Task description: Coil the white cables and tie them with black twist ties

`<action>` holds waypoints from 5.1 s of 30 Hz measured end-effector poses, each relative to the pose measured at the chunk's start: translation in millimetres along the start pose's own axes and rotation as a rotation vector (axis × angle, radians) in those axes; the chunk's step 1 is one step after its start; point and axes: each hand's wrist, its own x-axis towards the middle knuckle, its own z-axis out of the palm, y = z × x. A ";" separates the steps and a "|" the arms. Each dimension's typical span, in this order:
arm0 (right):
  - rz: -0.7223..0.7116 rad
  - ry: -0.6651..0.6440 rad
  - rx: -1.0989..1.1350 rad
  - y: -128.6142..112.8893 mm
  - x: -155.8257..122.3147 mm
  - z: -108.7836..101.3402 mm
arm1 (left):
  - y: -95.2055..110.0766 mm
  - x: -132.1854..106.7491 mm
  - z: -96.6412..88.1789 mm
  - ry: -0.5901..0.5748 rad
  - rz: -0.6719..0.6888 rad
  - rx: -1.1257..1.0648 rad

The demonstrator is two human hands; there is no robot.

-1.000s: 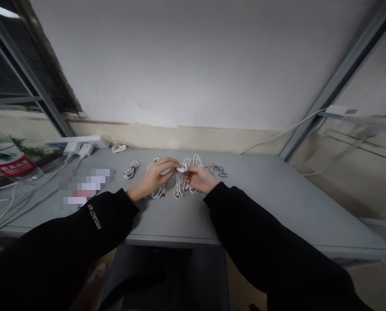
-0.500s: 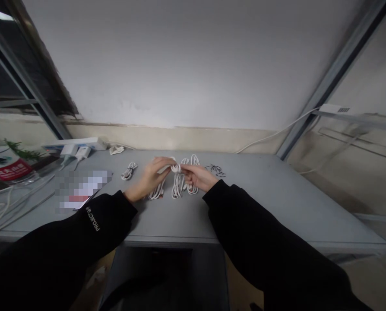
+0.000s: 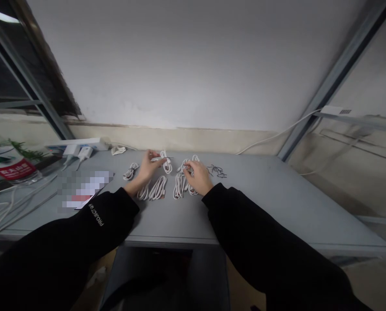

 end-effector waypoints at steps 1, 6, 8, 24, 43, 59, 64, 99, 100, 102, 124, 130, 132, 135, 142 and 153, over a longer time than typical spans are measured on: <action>-0.010 -0.008 -0.021 -0.5 -0.2 -0.2 | -1.4 1.8 -0.5 -0.021 -0.001 0.021; -0.020 -0.043 -0.117 -1.6 -0.6 -1.1 | -7.5 6.0 -1.1 -0.192 -0.128 0.129; -0.010 -0.054 -0.139 -2.5 -1.1 -1.3 | -10.4 6.1 -0.7 -0.251 -0.152 0.166; 0.072 -0.302 -0.350 -19.7 -3.5 -7.5 | 2.6 -5.8 -6.9 -0.428 0.158 0.880; 0.158 -0.398 -0.301 -25.5 -2.1 -9.1 | -0.1 -6.3 -4.3 -0.466 0.245 0.849; 0.166 -0.282 -0.188 -14.5 -1.3 -8.2 | -3.5 -8.3 -5.3 -0.586 0.366 0.906; 0.127 -0.243 -0.102 -9.3 -1.4 -7.0 | -3.3 -10.4 -5.1 -0.555 0.351 0.899; -0.460 -0.083 -0.094 -35.8 -11.7 -18.9 | 43.3 -44.2 3.1 -0.640 0.405 0.811; -0.468 -0.113 -0.097 -35.4 -12.1 -18.3 | 43.7 -45.1 3.7 -0.660 0.415 0.851; -0.475 -0.169 -0.113 -34.9 -12.9 -16.1 | 44.1 -46.5 5.3 -0.700 0.424 0.910; 0.243 -0.071 -0.236 35.9 31.6 -66.9 | 31.8 -39.7 7.9 -0.471 0.276 0.819; 0.474 -0.325 -0.444 61.8 28.8 -84.2 | 28.7 -36.7 8.2 -0.430 0.238 0.661; 0.508 -0.349 -0.417 62.3 28.0 -82.1 | 28.3 -36.6 8.5 -0.409 0.224 0.612; 0.545 -0.315 -0.310 59.6 30.8 -80.3 | 29.3 -37.0 9.2 -0.381 0.211 0.517; 0.702 -0.190 0.555 35.1 35.2 -75.2 | 29.3 -37.7 10.7 -0.326 0.211 0.401; 0.722 -0.562 1.431 -29.4 14.6 -41.3 | 30.9 -41.2 12.7 -0.395 0.206 0.435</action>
